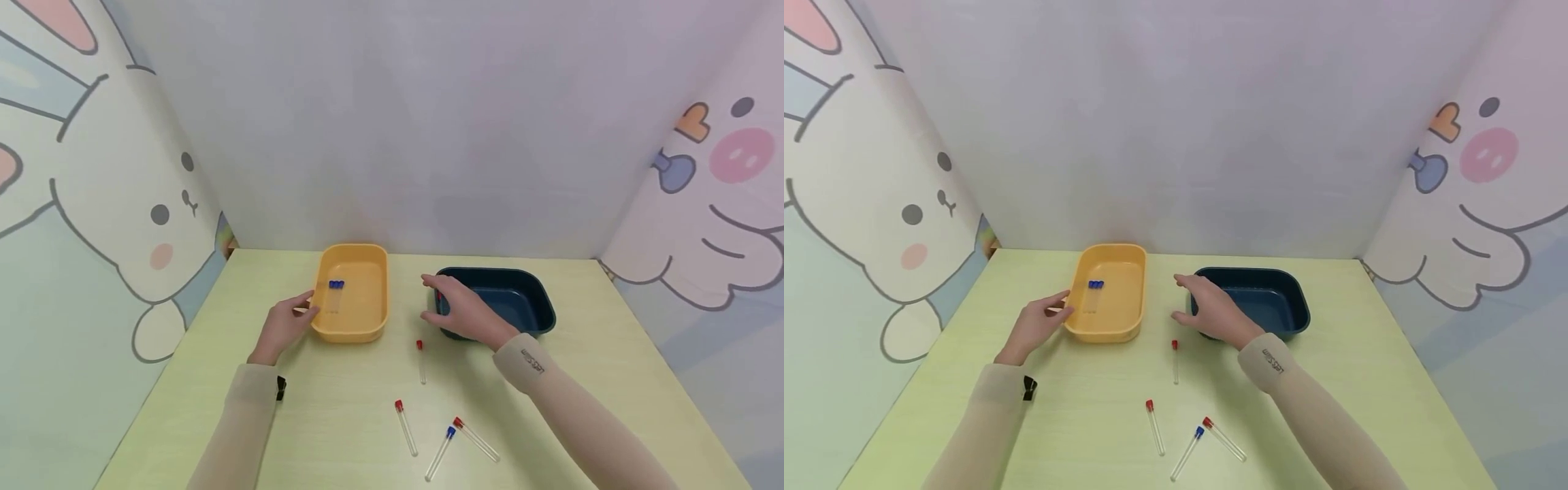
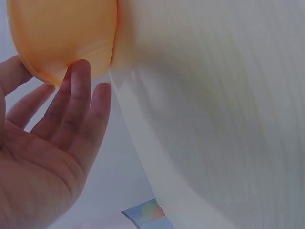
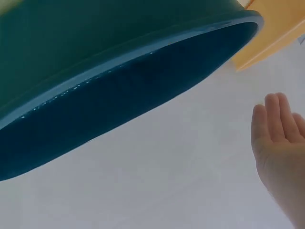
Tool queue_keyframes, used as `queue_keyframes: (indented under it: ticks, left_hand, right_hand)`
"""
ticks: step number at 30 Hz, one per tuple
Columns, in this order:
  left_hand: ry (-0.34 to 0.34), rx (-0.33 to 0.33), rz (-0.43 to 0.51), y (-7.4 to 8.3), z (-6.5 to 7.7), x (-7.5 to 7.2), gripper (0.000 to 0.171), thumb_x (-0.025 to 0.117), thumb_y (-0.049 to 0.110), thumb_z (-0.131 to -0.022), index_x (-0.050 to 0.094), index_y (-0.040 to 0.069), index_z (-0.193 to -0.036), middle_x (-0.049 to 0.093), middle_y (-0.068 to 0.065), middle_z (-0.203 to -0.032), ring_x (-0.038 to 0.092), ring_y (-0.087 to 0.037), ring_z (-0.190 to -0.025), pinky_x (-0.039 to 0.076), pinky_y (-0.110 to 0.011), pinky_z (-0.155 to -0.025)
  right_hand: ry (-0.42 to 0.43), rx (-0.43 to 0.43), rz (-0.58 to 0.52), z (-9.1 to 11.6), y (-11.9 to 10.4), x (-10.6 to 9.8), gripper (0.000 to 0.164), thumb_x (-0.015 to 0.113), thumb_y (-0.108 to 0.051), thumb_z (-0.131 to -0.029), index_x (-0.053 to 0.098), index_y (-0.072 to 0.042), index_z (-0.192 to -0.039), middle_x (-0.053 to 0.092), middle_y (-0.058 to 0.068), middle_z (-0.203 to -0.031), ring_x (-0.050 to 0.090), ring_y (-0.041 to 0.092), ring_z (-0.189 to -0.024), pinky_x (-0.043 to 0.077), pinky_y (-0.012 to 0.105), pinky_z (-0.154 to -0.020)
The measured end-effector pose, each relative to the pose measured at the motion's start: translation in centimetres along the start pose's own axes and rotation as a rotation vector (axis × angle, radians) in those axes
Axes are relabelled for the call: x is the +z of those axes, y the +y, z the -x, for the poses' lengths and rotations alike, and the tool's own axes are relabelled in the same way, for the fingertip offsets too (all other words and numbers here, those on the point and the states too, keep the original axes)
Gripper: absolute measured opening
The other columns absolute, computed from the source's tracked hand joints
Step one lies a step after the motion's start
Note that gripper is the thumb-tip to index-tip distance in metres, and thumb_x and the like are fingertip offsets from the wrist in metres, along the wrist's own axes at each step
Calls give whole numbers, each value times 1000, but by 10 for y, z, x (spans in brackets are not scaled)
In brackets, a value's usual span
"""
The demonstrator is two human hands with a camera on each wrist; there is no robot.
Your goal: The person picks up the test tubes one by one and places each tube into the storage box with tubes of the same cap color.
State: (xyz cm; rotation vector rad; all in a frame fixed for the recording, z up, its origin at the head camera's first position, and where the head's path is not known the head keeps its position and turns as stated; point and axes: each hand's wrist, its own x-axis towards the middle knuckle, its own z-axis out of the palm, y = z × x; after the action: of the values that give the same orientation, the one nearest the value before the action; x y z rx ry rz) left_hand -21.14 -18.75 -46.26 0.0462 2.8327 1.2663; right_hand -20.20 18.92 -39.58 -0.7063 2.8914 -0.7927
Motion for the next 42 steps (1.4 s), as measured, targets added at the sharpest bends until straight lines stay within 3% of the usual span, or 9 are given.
queue_keyframes:
  ticks: [7, 15, 27, 35, 42]
  left_hand:
    - [-5, -7, 3, 0, -1, 0, 52, 62, 27, -104, 51, 8, -152, 67, -24, -131, 68, -33, -109, 61, -40, -87]
    - [1, -6, 2, -1, 1, 1, 53, 63, 27, -104, 52, 8, -151, 68, -24, -130, 69, -34, -108, 61, -41, -87]
    - [-4, -21, -3, 0, -1, 0, 53, 62, 28, -104, 51, 10, -152, 66, -24, -132, 68, -33, -109, 60, -39, -86]
    - [-9, -14, -2, 0, 0, -1, 53, 61, 28, -104, 50, 10, -153, 66, -25, -134, 67, -33, -110, 60, -39, -86]
    - [-18, -23, 5, 0, -2, -1, 54, 61, 29, -105, 49, 11, -154, 65, -24, -135, 67, -33, -111, 60, -39, -88]
  right_hand:
    - [-9, 13, 62, 19, 2, 0, 69, 76, -35, -94, 49, -11, -153, 50, 11, -157, 42, 35, -151, 37, 55, -121]
    - [11, -47, 133, 42, 4, 5, 61, 78, -36, -92, 59, -12, -145, 59, 10, -147, 56, 29, -136, 51, 50, -111]
    - [18, -85, 136, 73, 8, 10, 46, 81, -29, -90, 69, -13, -132, 66, 3, -132, 63, 23, -122, 56, 45, -102]
    - [-37, -81, 133, 93, 9, 16, 40, 81, -32, -90, 73, -14, -125, 68, -3, -124, 64, 18, -115, 57, 43, -100]
    - [-133, -98, 114, 107, 8, 26, 37, 82, -31, -88, 75, -15, -121, 70, -4, -116, 64, 14, -107, 57, 41, -97]
